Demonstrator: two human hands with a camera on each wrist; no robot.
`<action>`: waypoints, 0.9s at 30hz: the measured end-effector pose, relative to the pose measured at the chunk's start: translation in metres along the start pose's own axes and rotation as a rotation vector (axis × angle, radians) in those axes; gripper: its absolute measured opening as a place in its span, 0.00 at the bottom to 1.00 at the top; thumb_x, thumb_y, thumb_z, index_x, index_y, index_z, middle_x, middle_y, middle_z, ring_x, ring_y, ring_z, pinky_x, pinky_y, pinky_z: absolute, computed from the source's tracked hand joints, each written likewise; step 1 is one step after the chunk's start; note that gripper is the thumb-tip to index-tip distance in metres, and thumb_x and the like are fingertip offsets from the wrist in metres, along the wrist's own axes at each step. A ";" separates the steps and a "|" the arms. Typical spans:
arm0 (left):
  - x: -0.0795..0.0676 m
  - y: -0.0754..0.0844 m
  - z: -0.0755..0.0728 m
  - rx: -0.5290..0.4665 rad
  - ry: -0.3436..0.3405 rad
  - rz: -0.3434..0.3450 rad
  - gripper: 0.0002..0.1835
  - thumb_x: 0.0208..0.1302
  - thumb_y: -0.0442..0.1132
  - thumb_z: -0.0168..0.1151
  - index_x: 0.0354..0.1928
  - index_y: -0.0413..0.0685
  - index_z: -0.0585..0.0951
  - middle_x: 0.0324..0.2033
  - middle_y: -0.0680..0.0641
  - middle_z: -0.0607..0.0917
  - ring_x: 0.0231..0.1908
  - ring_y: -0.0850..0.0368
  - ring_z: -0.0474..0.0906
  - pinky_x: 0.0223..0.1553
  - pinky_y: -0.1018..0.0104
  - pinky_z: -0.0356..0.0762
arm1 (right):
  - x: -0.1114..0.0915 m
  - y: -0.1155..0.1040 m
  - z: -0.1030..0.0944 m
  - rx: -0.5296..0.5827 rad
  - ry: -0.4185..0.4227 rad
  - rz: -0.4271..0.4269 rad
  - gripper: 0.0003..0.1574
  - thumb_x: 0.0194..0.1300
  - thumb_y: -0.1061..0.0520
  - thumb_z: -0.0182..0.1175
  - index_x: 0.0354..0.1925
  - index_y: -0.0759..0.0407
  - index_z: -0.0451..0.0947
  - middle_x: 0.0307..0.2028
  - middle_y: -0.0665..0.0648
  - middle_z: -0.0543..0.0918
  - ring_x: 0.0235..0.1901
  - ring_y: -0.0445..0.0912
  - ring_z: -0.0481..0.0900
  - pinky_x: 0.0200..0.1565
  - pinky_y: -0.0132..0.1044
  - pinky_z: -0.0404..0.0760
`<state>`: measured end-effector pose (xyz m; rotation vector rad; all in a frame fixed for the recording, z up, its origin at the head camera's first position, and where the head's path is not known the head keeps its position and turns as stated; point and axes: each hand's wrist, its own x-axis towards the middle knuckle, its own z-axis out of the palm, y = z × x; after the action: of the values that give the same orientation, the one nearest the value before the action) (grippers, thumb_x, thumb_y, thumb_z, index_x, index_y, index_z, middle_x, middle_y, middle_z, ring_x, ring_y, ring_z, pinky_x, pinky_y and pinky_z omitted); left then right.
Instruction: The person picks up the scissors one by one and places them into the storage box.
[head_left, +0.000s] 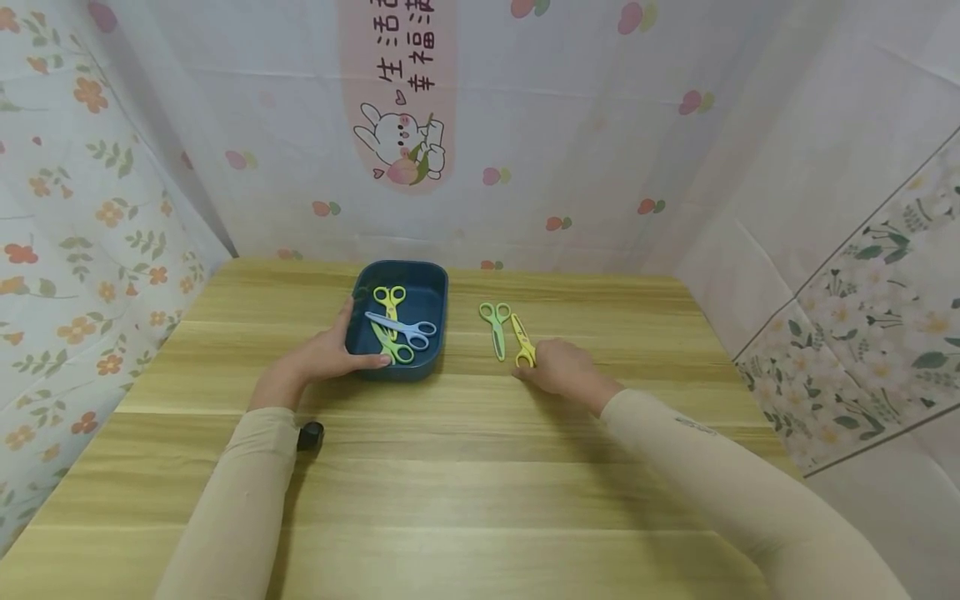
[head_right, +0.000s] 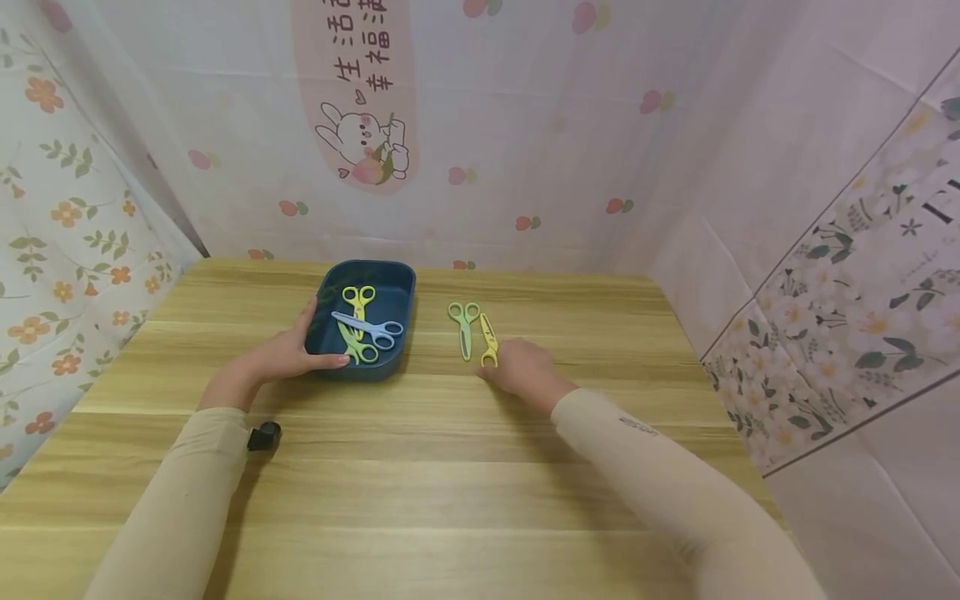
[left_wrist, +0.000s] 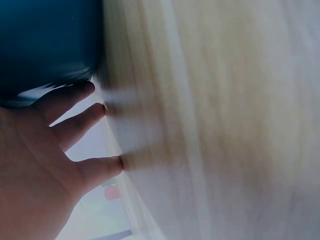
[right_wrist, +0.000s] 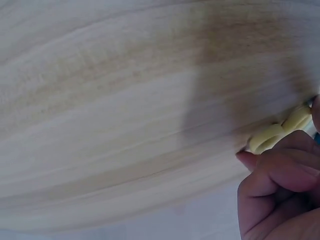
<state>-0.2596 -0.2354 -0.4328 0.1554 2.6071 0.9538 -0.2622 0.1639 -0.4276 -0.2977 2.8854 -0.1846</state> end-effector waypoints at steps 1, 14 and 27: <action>0.000 -0.001 0.000 -0.003 0.000 -0.002 0.77 0.59 0.76 0.68 0.84 0.55 0.20 0.83 0.25 0.45 0.81 0.24 0.52 0.79 0.29 0.55 | 0.000 0.001 0.000 -0.001 0.003 -0.001 0.34 0.73 0.31 0.63 0.21 0.49 0.64 0.19 0.48 0.69 0.19 0.44 0.67 0.20 0.37 0.64; 0.000 -0.001 -0.001 -0.006 0.002 -0.007 0.77 0.58 0.77 0.68 0.83 0.56 0.20 0.84 0.25 0.45 0.81 0.24 0.51 0.79 0.28 0.54 | -0.002 0.010 0.006 0.082 -0.065 0.062 0.59 0.71 0.25 0.60 0.70 0.72 0.60 0.30 0.53 0.74 0.31 0.51 0.77 0.30 0.42 0.73; -0.003 0.002 0.000 0.017 0.001 -0.008 0.78 0.59 0.77 0.68 0.83 0.53 0.20 0.82 0.22 0.47 0.79 0.22 0.55 0.78 0.28 0.57 | 0.006 0.010 0.010 0.184 -0.106 0.125 0.58 0.72 0.26 0.58 0.66 0.76 0.56 0.29 0.53 0.70 0.30 0.50 0.74 0.30 0.39 0.72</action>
<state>-0.2572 -0.2348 -0.4306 0.1494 2.6153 0.9291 -0.2679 0.1712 -0.4398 -0.0907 2.7461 -0.3958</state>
